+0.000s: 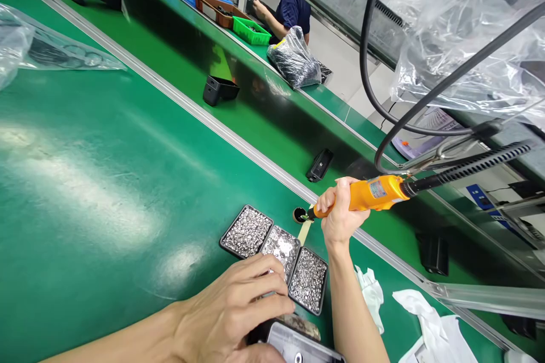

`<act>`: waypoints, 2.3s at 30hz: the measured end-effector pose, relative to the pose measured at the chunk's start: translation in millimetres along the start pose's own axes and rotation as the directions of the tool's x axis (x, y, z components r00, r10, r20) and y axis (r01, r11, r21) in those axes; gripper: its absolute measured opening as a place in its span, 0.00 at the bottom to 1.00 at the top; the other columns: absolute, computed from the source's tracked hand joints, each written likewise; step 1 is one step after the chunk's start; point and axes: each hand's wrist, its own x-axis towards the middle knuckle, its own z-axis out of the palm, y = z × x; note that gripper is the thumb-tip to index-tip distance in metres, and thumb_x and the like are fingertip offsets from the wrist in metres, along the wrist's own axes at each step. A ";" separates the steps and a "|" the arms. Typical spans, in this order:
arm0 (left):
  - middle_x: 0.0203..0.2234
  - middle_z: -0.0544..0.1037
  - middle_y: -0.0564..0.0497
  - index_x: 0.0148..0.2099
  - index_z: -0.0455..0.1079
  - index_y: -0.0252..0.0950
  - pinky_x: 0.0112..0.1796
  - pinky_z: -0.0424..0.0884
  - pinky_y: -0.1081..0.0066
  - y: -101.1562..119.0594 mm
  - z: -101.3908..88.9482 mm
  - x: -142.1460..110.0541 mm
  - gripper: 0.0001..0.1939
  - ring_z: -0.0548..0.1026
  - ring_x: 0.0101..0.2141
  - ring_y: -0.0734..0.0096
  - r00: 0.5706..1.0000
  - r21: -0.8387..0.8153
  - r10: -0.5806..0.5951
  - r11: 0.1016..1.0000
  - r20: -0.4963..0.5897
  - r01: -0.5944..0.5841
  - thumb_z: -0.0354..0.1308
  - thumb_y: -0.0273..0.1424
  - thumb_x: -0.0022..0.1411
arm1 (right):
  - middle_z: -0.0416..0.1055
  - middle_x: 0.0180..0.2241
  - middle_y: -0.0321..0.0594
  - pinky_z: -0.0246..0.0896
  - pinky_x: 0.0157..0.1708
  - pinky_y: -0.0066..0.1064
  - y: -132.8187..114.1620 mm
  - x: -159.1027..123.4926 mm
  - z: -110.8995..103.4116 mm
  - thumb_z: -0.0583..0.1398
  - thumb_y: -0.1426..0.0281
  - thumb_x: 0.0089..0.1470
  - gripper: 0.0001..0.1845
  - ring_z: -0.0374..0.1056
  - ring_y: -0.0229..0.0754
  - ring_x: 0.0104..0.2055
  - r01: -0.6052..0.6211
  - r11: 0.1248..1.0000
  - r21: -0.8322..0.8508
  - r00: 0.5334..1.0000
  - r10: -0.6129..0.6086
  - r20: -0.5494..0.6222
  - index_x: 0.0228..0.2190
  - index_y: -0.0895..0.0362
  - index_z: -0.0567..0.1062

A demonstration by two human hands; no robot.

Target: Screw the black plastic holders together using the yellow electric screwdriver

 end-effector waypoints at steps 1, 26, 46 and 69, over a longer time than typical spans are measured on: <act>0.34 0.76 0.42 0.48 0.72 0.29 0.42 0.72 0.58 -0.4 0.0 -0.5 0.24 0.70 0.37 0.58 1.000 0.004 0.004 1.000 -0.002 -0.004 0.53 0.48 0.73 | 0.58 0.15 0.21 0.58 0.12 0.25 -1.5 0.5 -0.2 0.67 0.59 0.59 0.15 0.54 0.30 0.13 0.006 1.000 0.003 1.000 -0.006 -0.002 0.34 0.53 0.68; 0.34 0.75 0.43 0.48 0.72 0.29 0.42 0.71 0.56 -3.0 1.5 -4.5 0.22 0.69 0.37 0.58 1.000 -0.012 -0.002 1.000 0.015 0.002 0.57 0.46 0.72 | 0.58 0.14 0.21 0.57 0.12 0.25 -4.7 0.8 -8.4 0.66 0.62 0.60 0.13 0.54 0.31 0.12 0.000 1.000 0.002 1.000 0.000 -0.006 0.34 0.54 0.68; 0.32 0.75 0.43 0.47 0.73 0.29 0.40 0.72 0.57 -2.6 1.0 -3.1 0.21 0.70 0.36 0.58 1.000 0.013 0.011 1.000 0.005 -0.011 0.57 0.45 0.72 | 0.58 0.15 0.21 0.57 0.12 0.25 -6.3 0.1 -7.5 0.66 0.59 0.60 0.15 0.54 0.31 0.13 0.002 1.000 -0.025 1.000 -0.003 -0.009 0.34 0.53 0.68; 0.31 0.75 0.43 0.47 0.73 0.29 0.39 0.72 0.58 -1.4 0.0 -2.1 0.20 0.71 0.36 0.58 1.000 0.021 0.016 1.000 0.010 -0.017 0.56 0.44 0.73 | 0.58 0.14 0.20 0.56 0.13 0.25 -6.1 0.8 -6.9 0.67 0.57 0.59 0.16 0.54 0.31 0.12 0.002 0.999 -0.032 1.000 -0.002 -0.015 0.35 0.53 0.68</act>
